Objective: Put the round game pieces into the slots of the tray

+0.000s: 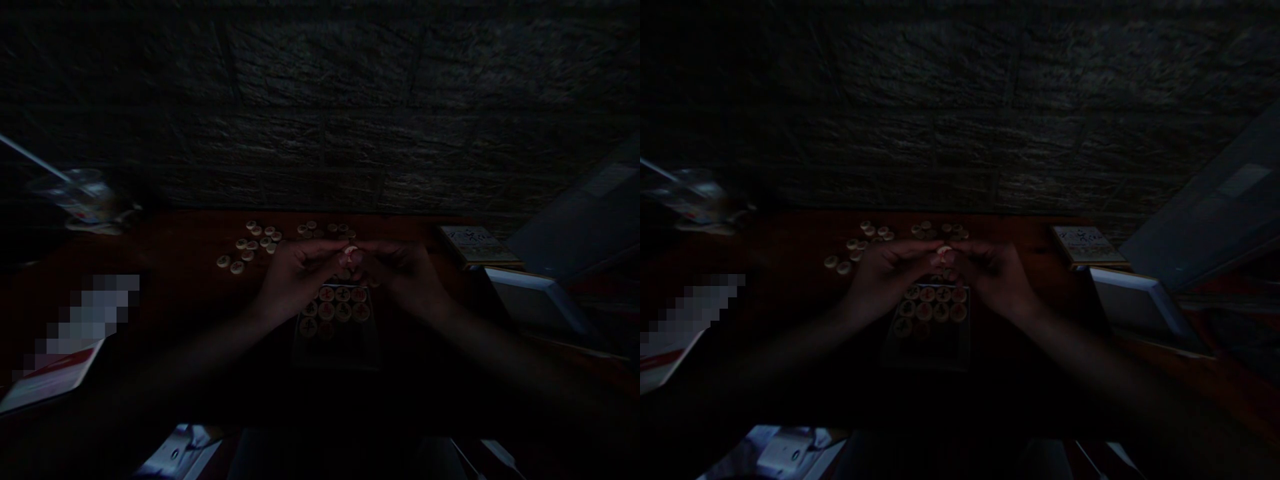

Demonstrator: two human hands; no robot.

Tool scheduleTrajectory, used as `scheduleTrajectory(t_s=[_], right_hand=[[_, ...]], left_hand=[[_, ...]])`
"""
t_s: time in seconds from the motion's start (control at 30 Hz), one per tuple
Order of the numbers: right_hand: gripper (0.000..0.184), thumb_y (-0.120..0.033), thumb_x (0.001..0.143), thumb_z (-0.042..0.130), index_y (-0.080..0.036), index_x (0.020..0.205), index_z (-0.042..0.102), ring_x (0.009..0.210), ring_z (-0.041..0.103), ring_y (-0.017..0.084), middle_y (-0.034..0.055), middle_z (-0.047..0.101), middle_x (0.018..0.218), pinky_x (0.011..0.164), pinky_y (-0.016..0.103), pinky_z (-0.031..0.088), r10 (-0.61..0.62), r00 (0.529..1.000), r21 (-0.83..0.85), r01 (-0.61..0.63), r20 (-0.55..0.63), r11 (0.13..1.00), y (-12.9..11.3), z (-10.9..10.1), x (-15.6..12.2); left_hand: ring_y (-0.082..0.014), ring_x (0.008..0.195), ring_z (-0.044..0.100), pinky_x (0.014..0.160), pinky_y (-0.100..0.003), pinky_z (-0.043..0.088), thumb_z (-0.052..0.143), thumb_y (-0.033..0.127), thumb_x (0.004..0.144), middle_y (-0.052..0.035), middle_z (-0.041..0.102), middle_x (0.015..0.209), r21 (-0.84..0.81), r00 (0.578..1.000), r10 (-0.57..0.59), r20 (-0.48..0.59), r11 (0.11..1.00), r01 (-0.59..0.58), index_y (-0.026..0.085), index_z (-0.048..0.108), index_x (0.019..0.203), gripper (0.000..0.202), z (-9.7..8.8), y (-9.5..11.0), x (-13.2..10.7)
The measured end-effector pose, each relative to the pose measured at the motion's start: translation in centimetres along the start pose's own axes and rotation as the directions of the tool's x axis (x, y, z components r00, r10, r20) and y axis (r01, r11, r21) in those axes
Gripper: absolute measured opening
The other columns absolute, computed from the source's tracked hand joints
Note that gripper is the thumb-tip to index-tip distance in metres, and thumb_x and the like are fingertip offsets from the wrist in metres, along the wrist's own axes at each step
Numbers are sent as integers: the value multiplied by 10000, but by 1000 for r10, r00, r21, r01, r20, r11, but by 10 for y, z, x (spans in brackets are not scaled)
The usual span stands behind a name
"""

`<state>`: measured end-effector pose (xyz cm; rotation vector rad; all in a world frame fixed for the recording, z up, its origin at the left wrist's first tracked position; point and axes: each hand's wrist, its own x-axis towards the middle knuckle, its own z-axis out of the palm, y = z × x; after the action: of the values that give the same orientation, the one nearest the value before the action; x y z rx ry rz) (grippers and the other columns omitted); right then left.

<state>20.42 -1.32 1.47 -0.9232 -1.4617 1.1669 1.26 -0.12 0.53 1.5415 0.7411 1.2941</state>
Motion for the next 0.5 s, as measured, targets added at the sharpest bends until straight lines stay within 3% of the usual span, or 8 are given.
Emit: scheduleTrajectory(t_s=[0.2, 0.33, 0.5], right_hand=[[329, -443, 742, 921, -233, 988, 860, 619, 751, 161, 50, 835, 842, 546, 261, 615, 40, 996, 32, -37, -83, 999, 4, 1, 0], [339, -408, 750, 925, -264, 1049, 857, 685, 783, 165, 25, 839, 838, 678, 285, 657, 53, 997, 49, -51, -54, 998, 7, 1, -2], [374, -329, 704, 963, -310, 1060, 852, 856, 800, 183, 7, 852, 972, 820, 311, 652, -7, 998, 28, 9, -56, 1000, 8, 3, -3]], left_hand=[[-195, 962, 821, 888, -281, 668, 850, 206, 845, -41, 843, 1046, 81, 998, 63, -24, 995, -61, 208, 835, 1035, 190, -2, -3, 0], [-196, 903, 825, 855, -294, 678, 868, 198, 821, -38, 849, 995, 73, 996, 87, -30, 994, -85, 207, 840, 993, 175, -2, -5, 1], [-195, 899, 823, 831, -296, 682, 886, 183, 792, -36, 849, 1001, 32, 996, 87, -9, 996, -87, 207, 826, 995, 213, -2, -8, 1]])
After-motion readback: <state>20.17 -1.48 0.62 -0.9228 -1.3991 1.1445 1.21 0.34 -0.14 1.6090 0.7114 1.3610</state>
